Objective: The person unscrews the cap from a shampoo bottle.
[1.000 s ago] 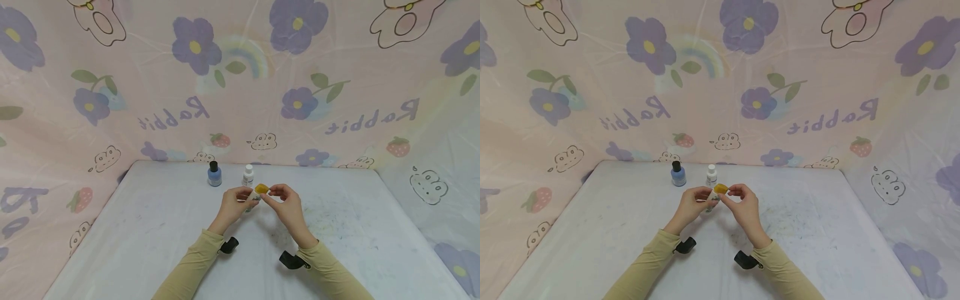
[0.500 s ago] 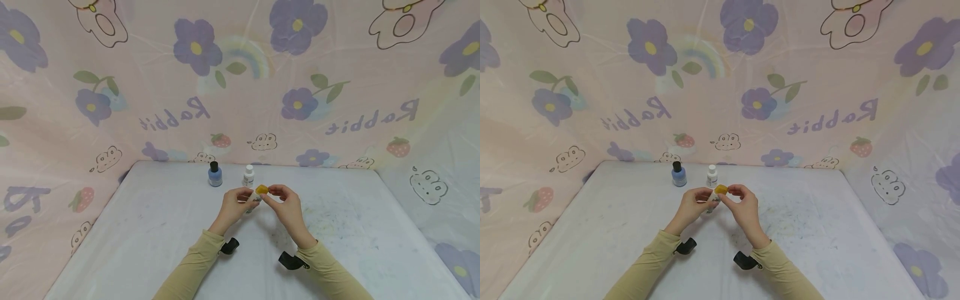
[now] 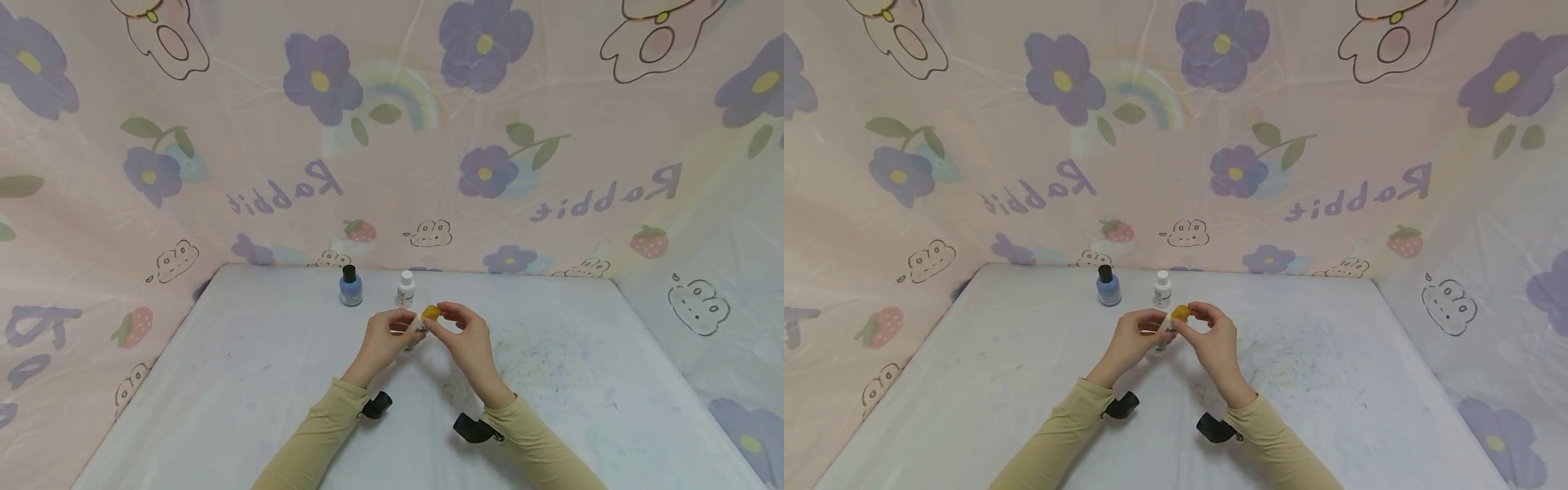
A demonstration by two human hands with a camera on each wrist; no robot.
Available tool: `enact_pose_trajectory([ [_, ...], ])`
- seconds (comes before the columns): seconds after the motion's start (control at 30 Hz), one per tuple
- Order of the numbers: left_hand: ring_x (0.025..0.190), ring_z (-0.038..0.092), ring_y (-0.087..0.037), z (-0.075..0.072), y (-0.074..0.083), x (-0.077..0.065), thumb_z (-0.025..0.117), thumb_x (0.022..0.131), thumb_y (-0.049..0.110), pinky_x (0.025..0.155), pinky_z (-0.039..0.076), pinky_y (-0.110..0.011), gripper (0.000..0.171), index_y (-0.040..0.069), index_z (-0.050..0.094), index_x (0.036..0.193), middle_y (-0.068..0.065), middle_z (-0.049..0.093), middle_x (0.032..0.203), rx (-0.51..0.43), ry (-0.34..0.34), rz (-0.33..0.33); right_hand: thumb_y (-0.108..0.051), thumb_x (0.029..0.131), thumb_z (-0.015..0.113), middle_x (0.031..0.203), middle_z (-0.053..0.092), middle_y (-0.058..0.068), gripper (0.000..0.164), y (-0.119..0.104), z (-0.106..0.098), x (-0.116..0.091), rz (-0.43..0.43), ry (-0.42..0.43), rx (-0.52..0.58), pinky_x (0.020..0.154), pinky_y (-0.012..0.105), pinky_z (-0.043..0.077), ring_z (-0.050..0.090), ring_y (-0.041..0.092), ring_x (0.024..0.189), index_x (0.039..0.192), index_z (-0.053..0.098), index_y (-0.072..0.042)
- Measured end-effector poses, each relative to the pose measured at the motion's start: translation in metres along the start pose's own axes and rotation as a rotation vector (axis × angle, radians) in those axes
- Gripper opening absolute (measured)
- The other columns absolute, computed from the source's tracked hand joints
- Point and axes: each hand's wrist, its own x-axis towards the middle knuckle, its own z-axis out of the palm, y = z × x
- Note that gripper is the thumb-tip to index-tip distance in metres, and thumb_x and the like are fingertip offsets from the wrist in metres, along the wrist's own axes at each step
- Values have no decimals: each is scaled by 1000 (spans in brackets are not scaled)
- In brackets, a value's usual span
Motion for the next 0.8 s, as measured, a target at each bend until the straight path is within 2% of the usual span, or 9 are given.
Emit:
enact_pose_trajectory([
  [0.27, 86, 67, -18, 0, 1, -1, 82, 77, 17, 73, 55, -29, 30, 10, 72, 104, -1, 70, 97, -5, -3, 1, -32, 79, 80, 111, 67, 6, 43, -3, 0, 2, 17, -2, -3, 91, 45, 40, 57, 24, 104, 113, 69, -9],
  [0.5, 87, 66, -18, 0, -2, 1, 82, 77, 16, 74, 55, -29, 29, 10, 72, 103, 0, 70, 97, 7, 2, 10, -22, 81, 79, 110, 68, 7, 37, -5, 1, 3, 22, -15, 33, 94, 50, 38, 57, 23, 104, 113, 69, -8],
  [0.8, 87, 66, -18, 0, -1, 0, 82, 77, 18, 75, 55, -30, 29, 12, 72, 104, 0, 70, 97, 6, -3, 9, -16, 83, 76, 111, 68, 7, 33, -5, 0, 1, 21, -45, 54, 96, 51, 37, 57, 23, 106, 115, 68, -10],
])
